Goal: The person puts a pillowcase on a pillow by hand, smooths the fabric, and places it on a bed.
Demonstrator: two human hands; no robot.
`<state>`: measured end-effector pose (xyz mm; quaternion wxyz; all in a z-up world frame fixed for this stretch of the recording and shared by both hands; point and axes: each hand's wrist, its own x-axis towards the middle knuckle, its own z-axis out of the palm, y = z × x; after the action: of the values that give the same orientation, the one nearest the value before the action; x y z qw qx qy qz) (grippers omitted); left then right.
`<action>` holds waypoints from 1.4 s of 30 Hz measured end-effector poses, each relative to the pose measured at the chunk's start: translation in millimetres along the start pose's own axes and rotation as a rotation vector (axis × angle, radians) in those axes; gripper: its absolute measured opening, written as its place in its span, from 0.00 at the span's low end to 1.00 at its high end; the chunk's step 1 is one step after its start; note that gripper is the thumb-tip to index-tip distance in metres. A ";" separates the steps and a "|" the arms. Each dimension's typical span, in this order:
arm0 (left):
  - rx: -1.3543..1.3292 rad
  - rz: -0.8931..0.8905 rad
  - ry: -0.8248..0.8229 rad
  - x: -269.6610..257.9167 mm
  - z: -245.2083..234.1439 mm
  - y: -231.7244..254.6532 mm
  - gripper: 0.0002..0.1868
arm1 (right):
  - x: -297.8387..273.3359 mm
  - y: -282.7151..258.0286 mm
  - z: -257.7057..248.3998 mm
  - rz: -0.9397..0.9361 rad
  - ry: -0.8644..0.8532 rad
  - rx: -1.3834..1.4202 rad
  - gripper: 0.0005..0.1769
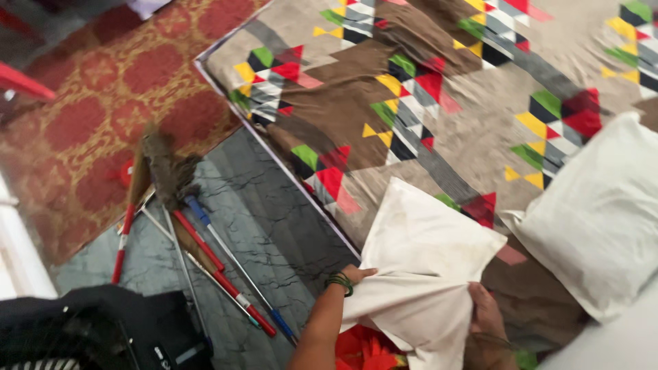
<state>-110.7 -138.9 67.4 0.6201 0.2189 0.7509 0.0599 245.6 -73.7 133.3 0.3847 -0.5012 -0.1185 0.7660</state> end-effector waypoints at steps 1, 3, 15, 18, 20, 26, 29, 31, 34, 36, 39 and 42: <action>-0.014 0.039 -0.003 -0.9 0.4 1.8 0.58 | -0.6 -8.8 -1.8 -0.029 0.036 -0.156 0.14; -0.109 0.395 0.044 2.4 8.9 21.3 0.49 | 7.3 -24.1 -4.1 -0.102 0.109 -0.462 0.19; 0.457 1.156 0.065 -121.1 147.5 214.1 0.35 | 12.8 -88.7 -1.7 0.196 -0.095 -0.384 0.50; 0.574 1.160 0.030 -167.7 185.7 225.2 0.42 | -10.7 -111.4 -36.7 0.038 -0.073 -0.258 0.45; 0.572 1.214 -0.018 -190.9 223.1 214.3 0.41 | -35.6 -115.9 -72.0 0.000 0.064 -0.231 0.43; 0.730 1.297 -0.477 -162.6 373.9 166.6 0.37 | -75.8 -112.0 -167.7 -0.113 0.607 -0.361 0.40; 0.904 1.183 -0.470 -115.5 399.8 126.5 0.37 | -90.3 -99.3 -216.1 -0.089 0.898 -0.534 0.39; 0.820 0.834 -0.462 -86.5 384.0 109.1 0.38 | -90.9 -86.0 -233.0 -0.046 0.975 -0.676 0.39; 0.943 0.714 -0.298 -51.3 348.5 97.7 0.36 | -87.7 -81.6 -217.1 0.043 0.897 -0.995 0.49; 0.929 0.672 -0.307 -35.8 320.5 87.6 0.37 | -77.3 -77.3 -180.8 -0.241 0.628 -1.222 0.45; 0.787 0.808 -0.332 -30.7 291.9 69.4 0.38 | -75.2 -61.5 -128.1 -0.226 0.318 -1.368 0.40; 0.623 0.817 -0.326 -40.2 269.4 47.1 0.38 | -83.5 -44.0 -104.3 -0.146 0.044 -1.570 0.37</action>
<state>164.7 -161.8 60.5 0.5607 0.6731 0.4809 0.0359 372.7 -124.4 165.8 -0.0300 -0.6322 -0.6498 0.4209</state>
